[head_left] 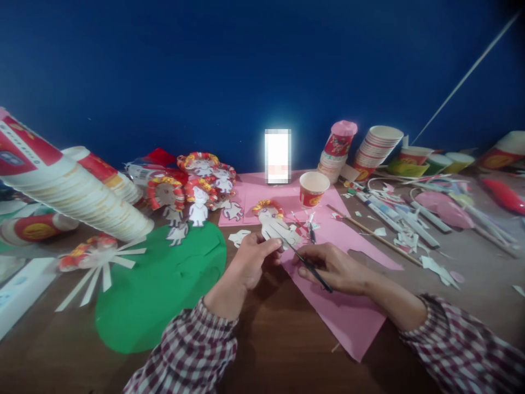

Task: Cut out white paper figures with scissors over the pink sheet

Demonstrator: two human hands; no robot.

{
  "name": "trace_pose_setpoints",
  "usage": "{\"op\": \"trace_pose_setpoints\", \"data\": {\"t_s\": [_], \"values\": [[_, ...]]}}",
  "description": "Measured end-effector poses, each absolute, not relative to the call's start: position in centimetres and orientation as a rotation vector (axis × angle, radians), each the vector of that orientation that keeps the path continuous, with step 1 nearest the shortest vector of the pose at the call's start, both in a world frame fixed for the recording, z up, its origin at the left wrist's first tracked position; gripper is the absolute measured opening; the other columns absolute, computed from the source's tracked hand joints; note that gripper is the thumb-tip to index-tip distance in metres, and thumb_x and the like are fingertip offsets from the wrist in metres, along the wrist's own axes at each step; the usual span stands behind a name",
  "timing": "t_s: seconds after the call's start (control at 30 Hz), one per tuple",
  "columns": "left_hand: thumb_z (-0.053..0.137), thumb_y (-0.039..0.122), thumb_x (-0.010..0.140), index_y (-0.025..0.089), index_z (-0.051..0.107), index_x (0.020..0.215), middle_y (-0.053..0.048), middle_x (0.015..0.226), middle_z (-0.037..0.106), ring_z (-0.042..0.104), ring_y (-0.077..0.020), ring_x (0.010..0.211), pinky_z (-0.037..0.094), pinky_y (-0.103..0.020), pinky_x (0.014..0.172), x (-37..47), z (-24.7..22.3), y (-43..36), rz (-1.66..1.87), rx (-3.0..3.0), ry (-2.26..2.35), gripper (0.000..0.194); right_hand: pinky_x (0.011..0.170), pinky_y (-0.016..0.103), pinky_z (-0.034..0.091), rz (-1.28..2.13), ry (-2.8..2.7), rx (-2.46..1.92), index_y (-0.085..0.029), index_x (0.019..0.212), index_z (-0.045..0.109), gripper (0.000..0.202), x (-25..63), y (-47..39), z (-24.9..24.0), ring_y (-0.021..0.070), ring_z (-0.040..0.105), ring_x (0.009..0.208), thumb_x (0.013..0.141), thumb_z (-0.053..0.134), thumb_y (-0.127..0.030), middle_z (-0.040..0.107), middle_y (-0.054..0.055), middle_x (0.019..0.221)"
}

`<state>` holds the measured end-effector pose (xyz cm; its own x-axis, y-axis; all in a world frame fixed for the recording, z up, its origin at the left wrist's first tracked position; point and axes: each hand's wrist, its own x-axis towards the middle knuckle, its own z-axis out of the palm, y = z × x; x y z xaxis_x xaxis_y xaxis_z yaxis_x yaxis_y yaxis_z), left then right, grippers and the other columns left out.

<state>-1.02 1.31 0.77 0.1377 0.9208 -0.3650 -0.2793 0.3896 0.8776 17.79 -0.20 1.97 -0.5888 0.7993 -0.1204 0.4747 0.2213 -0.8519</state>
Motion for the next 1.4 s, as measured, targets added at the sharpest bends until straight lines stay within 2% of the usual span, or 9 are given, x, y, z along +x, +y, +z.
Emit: {"op": "trace_pose_setpoints", "data": {"t_s": [1.0,1.23,1.4], "values": [[0.069,0.018,0.058,0.010,0.060,0.062,0.000,0.053,0.055,0.048,-0.0058,0.044,0.040,-0.017,0.042,-0.98,0.62,1.41,0.997,0.661,1.047,0.012,0.048,0.020,0.031,1.289,-2.163,-1.201,-0.011,0.087,0.061,0.028,17.36,-0.36,2.15,0.0087,0.038,0.052,0.084,0.051,-0.037,0.047,-0.002,0.060],[0.069,0.017,0.059,0.010,0.060,0.063,0.000,0.053,0.056,0.048,-0.0055,0.045,0.040,-0.016,0.042,-0.99,0.67,1.46,0.996,0.640,1.048,0.012,0.047,0.020,0.030,1.283,-2.155,-1.199,-0.012,0.082,0.060,0.027,17.33,-0.46,2.21,0.0083,0.035,0.052,0.084,0.051,-0.037,0.043,-0.003,0.058],[0.069,0.017,0.059,0.010,0.060,0.063,0.000,0.054,0.056,0.049,-0.0056,0.045,0.041,-0.016,0.042,-1.02,0.64,1.42,1.000,0.627,1.044,0.012,0.047,0.020,0.031,1.307,-2.130,-1.205,-0.012,0.084,0.060,0.027,17.31,-0.41,2.15,0.0085,0.039,0.051,0.084,0.052,-0.038,0.045,-0.003,0.058]]}}
